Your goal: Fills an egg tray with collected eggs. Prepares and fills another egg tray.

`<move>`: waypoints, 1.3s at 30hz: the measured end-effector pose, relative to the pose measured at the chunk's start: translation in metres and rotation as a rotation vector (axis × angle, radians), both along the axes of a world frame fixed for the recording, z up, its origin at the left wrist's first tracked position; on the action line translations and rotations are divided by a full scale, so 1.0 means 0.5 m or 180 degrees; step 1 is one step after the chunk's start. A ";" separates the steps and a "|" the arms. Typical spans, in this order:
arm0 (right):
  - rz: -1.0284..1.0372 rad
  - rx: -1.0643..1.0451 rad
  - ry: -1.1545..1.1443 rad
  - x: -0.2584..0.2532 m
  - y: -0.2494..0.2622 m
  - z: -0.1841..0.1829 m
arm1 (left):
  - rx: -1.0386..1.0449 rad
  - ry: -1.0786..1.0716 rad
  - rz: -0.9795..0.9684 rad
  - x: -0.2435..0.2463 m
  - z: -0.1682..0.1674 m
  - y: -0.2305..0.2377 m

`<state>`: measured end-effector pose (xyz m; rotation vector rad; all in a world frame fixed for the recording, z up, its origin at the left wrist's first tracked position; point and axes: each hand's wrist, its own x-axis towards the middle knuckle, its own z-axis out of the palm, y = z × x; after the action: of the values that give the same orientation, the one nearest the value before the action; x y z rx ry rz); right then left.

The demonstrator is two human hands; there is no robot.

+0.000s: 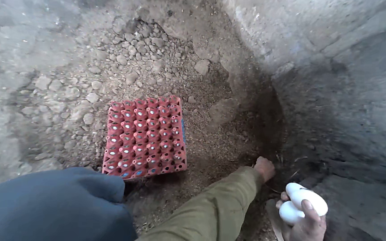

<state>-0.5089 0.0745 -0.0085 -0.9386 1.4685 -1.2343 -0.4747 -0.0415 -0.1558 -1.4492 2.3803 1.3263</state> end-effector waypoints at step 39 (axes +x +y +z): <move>0.4985 -0.0912 0.3746 1.002 -0.190 -0.130 | -0.0169 0.0232 0.3190 1.238 0.108 0.384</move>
<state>-0.0080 -0.0206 -0.0735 -2.4996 0.6910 0.4332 0.1444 0.1507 -0.1016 -2.8217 1.6990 1.4210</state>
